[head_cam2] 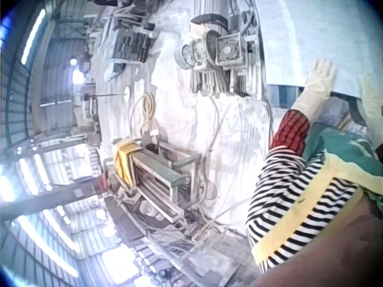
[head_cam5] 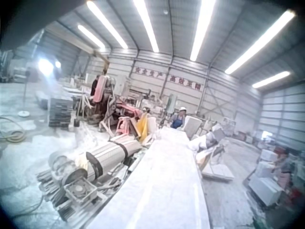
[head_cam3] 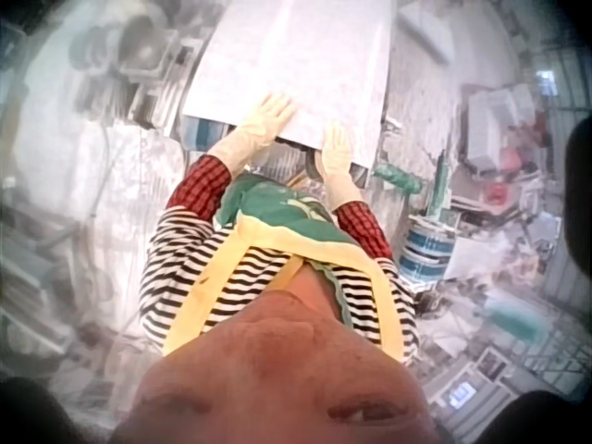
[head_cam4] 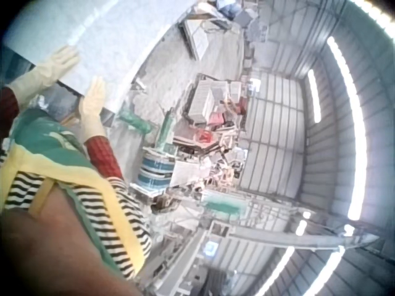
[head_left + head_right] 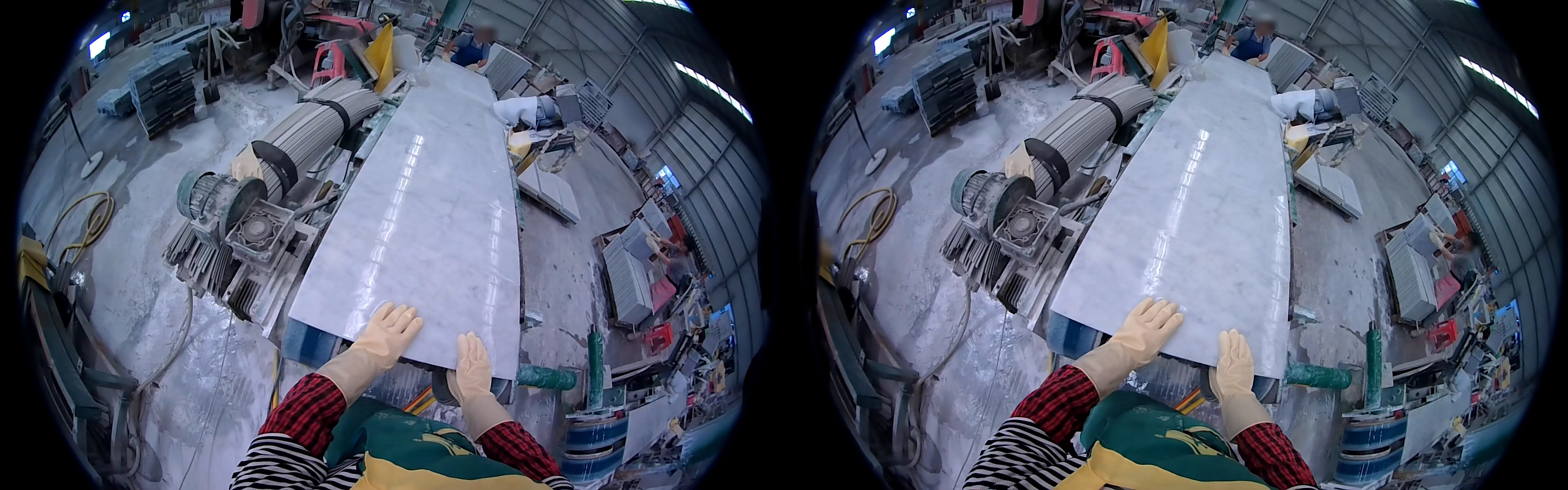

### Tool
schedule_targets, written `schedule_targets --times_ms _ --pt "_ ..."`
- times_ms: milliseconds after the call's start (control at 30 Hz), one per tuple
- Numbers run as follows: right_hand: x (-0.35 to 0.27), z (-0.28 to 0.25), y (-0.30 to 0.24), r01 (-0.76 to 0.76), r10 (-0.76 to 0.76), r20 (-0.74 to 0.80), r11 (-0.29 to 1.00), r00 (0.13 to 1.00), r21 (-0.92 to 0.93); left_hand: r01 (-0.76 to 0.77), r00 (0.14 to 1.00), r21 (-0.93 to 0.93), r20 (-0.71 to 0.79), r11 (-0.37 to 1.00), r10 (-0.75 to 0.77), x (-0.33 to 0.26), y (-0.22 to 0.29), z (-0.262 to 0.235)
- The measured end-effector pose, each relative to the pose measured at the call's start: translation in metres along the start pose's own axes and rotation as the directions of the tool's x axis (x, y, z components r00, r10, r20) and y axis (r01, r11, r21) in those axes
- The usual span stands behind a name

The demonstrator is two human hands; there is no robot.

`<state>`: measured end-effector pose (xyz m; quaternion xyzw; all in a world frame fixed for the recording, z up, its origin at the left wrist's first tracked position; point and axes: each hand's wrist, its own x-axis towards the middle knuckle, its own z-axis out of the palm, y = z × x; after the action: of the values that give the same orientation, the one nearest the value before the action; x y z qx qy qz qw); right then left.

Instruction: The person handles large, flat, rectangular tiles in a factory setting. They repeatedly pick up tiles from a stack, place them onto a conveyor belt, and guide them through a processing machine. The person wears gloves and an apron while performing this repetitive task.

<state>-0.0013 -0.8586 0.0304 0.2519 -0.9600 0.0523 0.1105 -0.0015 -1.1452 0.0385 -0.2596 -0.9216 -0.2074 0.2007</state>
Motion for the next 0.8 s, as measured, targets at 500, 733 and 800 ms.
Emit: schedule_targets --times_ms 500,733,800 --pt "-0.009 -0.003 0.006 0.003 -0.001 -0.092 1.0 0.996 0.025 0.017 0.991 -0.033 0.13 0.999 -0.013 0.013 0.01 0.003" --pt "-0.004 0.007 0.001 0.034 -0.018 -0.204 0.997 0.979 0.071 -0.07 0.998 0.139 0.004 0.988 0.07 0.005 0.009 0.003" --pt "-0.012 0.01 0.007 0.015 0.001 -0.228 0.997 0.974 0.07 -0.12 0.992 0.166 -0.007 0.979 0.123 0.009 0.012 0.013"
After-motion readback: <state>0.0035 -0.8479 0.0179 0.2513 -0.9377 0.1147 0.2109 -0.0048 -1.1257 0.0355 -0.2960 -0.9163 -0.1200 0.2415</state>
